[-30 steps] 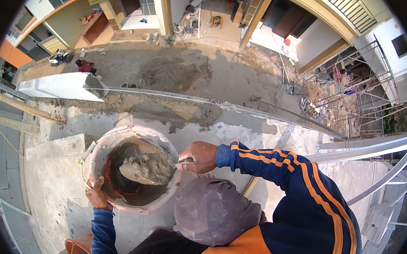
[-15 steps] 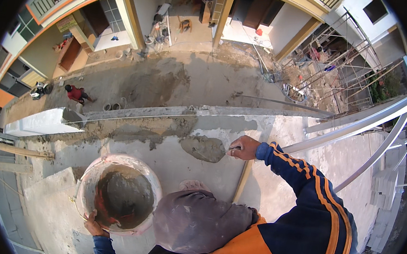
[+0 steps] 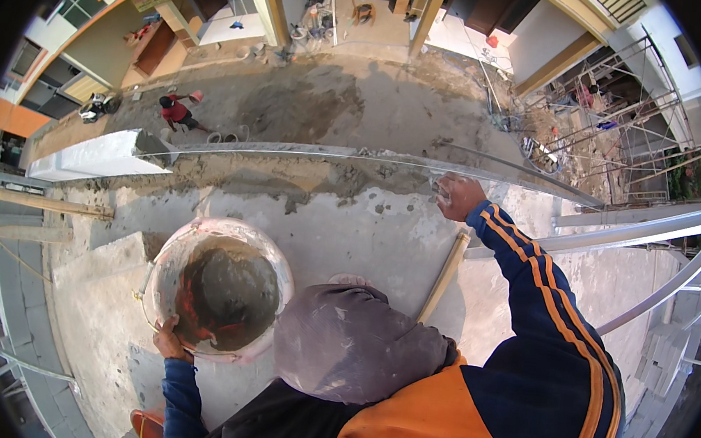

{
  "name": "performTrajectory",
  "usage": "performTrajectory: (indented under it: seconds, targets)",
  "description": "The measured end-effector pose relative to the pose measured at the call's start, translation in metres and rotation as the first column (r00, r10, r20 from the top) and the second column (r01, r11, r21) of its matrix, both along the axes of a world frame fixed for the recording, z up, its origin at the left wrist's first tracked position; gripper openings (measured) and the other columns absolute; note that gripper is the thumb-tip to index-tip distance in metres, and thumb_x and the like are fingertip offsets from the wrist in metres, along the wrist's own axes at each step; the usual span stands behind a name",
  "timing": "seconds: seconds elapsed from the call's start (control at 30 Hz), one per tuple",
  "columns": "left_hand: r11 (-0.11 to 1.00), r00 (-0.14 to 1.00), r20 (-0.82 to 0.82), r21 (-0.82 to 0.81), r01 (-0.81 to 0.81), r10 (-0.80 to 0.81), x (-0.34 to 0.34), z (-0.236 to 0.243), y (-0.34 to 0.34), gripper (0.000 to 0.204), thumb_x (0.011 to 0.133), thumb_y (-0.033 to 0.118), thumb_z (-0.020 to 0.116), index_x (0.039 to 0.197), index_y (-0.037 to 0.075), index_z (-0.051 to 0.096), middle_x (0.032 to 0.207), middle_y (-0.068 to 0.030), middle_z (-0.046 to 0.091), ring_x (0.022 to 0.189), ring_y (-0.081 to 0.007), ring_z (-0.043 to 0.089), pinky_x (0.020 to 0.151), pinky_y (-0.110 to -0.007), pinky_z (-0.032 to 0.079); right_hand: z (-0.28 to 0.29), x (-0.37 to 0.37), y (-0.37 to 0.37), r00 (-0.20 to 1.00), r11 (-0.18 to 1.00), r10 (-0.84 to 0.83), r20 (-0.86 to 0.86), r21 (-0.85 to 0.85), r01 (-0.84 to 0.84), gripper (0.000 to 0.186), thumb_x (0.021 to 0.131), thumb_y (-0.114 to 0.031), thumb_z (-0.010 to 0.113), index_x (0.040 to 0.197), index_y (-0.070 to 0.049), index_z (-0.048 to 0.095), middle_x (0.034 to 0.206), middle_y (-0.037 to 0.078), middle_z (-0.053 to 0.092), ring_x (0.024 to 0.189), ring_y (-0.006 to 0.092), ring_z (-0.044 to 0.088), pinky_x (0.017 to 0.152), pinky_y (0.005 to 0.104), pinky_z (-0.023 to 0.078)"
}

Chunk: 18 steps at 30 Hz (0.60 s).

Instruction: The person scoops mortar from a bucket with a trowel, spreads it on the rooftop surface, and places concrete blocks to build a wall. They repeatedly apply mortar and adjust the blocks to align them.

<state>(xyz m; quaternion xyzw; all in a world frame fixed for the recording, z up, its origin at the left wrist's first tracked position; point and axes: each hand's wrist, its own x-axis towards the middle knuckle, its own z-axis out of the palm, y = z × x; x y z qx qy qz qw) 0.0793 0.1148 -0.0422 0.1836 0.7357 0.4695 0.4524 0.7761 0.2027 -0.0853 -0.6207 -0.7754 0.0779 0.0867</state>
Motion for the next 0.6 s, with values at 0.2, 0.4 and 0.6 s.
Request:
performTrajectory:
  seconds: [0.2,0.4,0.6]
  targets:
    - [0.947,0.825,-0.517,-0.313,0.068,-0.229,0.010,0.063,-0.001,0.068,0.081,0.016,0.070,0.137,-0.007,0.040,0.136,-0.0206,0.049,0.124,-0.0332,0.048,0.102,-0.048,0.042,-0.012,-0.012,-0.023,0.981,0.990,-0.136,0.141,-0.024,0.141,0.027,0.084,-0.018,0.063,0.109,-0.009,0.063,0.110,0.014,0.062,0.102,0.0335,0.061,0.088,0.0464,0.050]
    - [0.129,-0.255,-0.904,-0.315,0.940,-0.343,0.180,0.191,-0.021,0.047,0.093,0.030,0.061,0.136,0.013,0.056,0.146,-0.0133,0.049,0.138,-0.0342,0.042,0.116,-0.053,0.024,0.015,-0.029,-0.057,0.916,0.921,-0.385,0.108,-0.013,0.389,0.024,0.084,-0.020,0.064,0.104,-0.007,0.064,0.108,0.015,0.061,0.100,0.0358,0.062,0.084,0.0465,0.052]
    - [-0.543,-0.438,-0.889,-0.435,0.719,0.132,0.332,0.154,-0.046,0.048,0.095,0.025,0.041,0.135,0.000,0.052,0.144,-0.0192,0.048,0.139,-0.0349,0.038,0.119,-0.049,0.022,0.032,-0.056,-0.083,0.839,0.837,-0.544,0.001,-0.069,0.543,0.036,0.083,-0.025,0.066,0.115,-0.009,0.063,0.110,0.018,0.062,0.100,0.0397,0.063,0.086,0.0481,0.052]
